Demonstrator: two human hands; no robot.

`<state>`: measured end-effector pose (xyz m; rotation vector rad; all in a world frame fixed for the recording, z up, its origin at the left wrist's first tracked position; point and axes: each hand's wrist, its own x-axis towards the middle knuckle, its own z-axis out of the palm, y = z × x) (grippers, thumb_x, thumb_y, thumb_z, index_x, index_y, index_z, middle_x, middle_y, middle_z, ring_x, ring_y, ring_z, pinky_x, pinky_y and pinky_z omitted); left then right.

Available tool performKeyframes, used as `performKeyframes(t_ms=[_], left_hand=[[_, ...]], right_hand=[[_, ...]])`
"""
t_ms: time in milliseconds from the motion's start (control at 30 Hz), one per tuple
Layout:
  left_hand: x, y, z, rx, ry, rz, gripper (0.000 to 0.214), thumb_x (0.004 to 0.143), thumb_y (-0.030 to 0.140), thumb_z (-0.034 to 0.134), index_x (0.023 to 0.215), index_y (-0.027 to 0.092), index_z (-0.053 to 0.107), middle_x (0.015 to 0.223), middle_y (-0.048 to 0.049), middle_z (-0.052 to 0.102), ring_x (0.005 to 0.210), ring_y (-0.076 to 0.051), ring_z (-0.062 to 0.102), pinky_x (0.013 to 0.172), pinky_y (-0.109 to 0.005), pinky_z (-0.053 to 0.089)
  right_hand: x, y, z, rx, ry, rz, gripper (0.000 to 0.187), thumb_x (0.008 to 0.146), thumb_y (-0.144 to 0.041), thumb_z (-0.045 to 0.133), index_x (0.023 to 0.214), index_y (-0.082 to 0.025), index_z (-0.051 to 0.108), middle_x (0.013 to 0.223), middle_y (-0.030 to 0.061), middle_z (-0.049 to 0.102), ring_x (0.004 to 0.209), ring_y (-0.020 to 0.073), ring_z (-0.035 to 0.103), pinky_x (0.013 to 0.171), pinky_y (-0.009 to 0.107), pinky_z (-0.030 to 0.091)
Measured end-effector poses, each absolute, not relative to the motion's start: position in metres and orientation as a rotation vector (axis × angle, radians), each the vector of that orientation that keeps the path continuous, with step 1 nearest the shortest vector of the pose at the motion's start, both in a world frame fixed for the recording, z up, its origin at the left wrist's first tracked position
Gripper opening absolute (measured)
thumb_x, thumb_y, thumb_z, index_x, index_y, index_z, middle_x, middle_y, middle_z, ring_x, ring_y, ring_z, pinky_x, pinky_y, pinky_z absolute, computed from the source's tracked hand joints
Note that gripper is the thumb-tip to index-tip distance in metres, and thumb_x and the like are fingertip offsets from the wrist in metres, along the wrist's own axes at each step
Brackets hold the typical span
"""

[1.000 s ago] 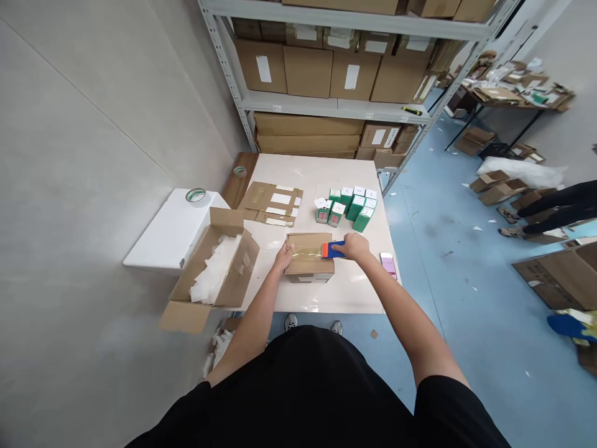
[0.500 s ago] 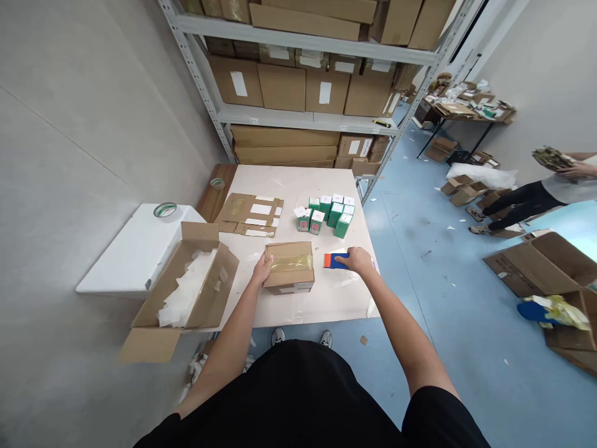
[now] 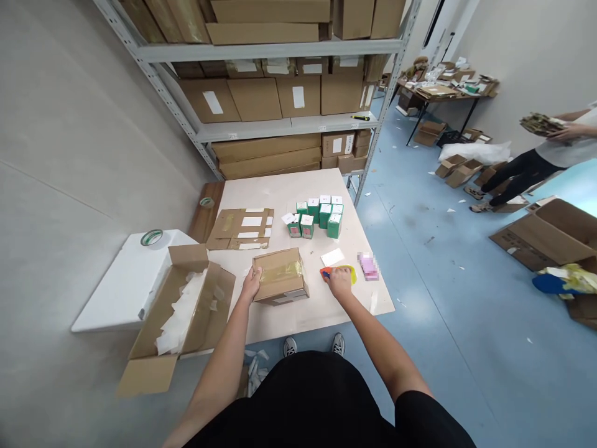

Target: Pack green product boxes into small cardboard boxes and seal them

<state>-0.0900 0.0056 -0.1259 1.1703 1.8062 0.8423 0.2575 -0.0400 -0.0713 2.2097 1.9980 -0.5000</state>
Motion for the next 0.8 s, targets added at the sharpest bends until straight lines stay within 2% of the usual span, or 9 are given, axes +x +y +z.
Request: performKeyframes(t_ms=[100, 233, 433, 533, 667, 733, 800], left_hand=[[-0.090, 0.004, -0.124, 1.166, 1.817, 0.820, 0.056, 0.103, 0.054, 0.045, 0.149, 0.024, 0.054, 0.146, -0.0087, 0.065, 0.136, -0.025, 0.060, 0.117, -0.038, 0.043], [-0.088, 0.005, -0.126, 1.183, 1.849, 0.826, 0.057, 0.103, 0.059, 0.044, 0.148, 0.025, 0.056, 0.143, -0.0086, 0.067, 0.134, -0.025, 0.062, 0.115, -0.037, 0.046], [-0.088, 0.004, -0.123, 1.186, 1.870, 0.783, 0.056, 0.104, 0.056, 0.042, 0.148, 0.023, 0.055, 0.142, -0.0080, 0.068, 0.132, -0.024, 0.063, 0.113, -0.034, 0.048], [-0.087, 0.003, -0.120, 1.187, 1.858, 0.781, 0.057, 0.105, 0.054, 0.042, 0.150, 0.022, 0.052, 0.146, -0.0089, 0.065, 0.135, -0.023, 0.061, 0.114, -0.033, 0.046], [-0.085, 0.001, -0.117, 1.191, 1.874, 0.778, 0.056, 0.104, 0.054, 0.042, 0.151, 0.024, 0.052, 0.149, -0.0076, 0.063, 0.138, -0.023, 0.058, 0.117, -0.034, 0.043], [-0.084, 0.001, -0.116, 1.191, 1.864, 0.781, 0.055, 0.104, 0.054, 0.042, 0.149, 0.024, 0.054, 0.148, -0.0079, 0.064, 0.138, -0.024, 0.058, 0.118, -0.035, 0.043], [-0.085, 0.001, -0.116, 1.180, 1.836, 0.787, 0.055, 0.104, 0.053, 0.043, 0.149, 0.023, 0.054, 0.147, -0.0091, 0.064, 0.137, -0.025, 0.059, 0.117, -0.036, 0.043]], right_hand=[[0.276, -0.064, -0.113, 2.334, 1.929, -0.549, 0.044, 0.106, -0.050, 0.046, 0.118, -0.013, 0.066, 0.115, 0.0188, 0.073, 0.114, 0.0292, 0.066, 0.099, 0.036, 0.040], [0.292, -0.086, -0.155, 2.423, 1.855, -0.568, 0.042, 0.106, -0.036, 0.039, 0.134, -0.012, 0.060, 0.132, 0.0230, 0.066, 0.129, 0.0341, 0.057, 0.109, 0.041, 0.036], [0.289, -0.090, -0.186, 2.360, 1.644, -0.876, 0.049, 0.097, -0.023, 0.048, 0.145, -0.018, 0.056, 0.145, 0.0191, 0.062, 0.136, 0.0326, 0.057, 0.107, 0.043, 0.042], [0.273, -0.083, -0.175, 2.429, 1.685, -0.903, 0.051, 0.098, -0.021, 0.044, 0.146, -0.017, 0.057, 0.145, 0.0193, 0.062, 0.137, 0.0327, 0.056, 0.107, 0.043, 0.042], [0.227, -0.058, -0.126, 2.531, 1.990, -1.112, 0.053, 0.106, -0.029, 0.030, 0.151, -0.014, 0.053, 0.150, 0.0153, 0.060, 0.142, 0.0238, 0.051, 0.114, 0.033, 0.040], [0.198, -0.045, -0.100, 2.553, 2.070, -1.199, 0.054, 0.109, -0.036, 0.027, 0.153, -0.016, 0.052, 0.151, 0.0130, 0.060, 0.142, 0.0225, 0.052, 0.114, 0.032, 0.041], [0.173, -0.036, -0.082, 2.469, 2.093, -1.333, 0.050, 0.108, -0.042, 0.033, 0.149, -0.022, 0.055, 0.143, 0.0088, 0.066, 0.133, 0.0218, 0.059, 0.107, 0.030, 0.045]])
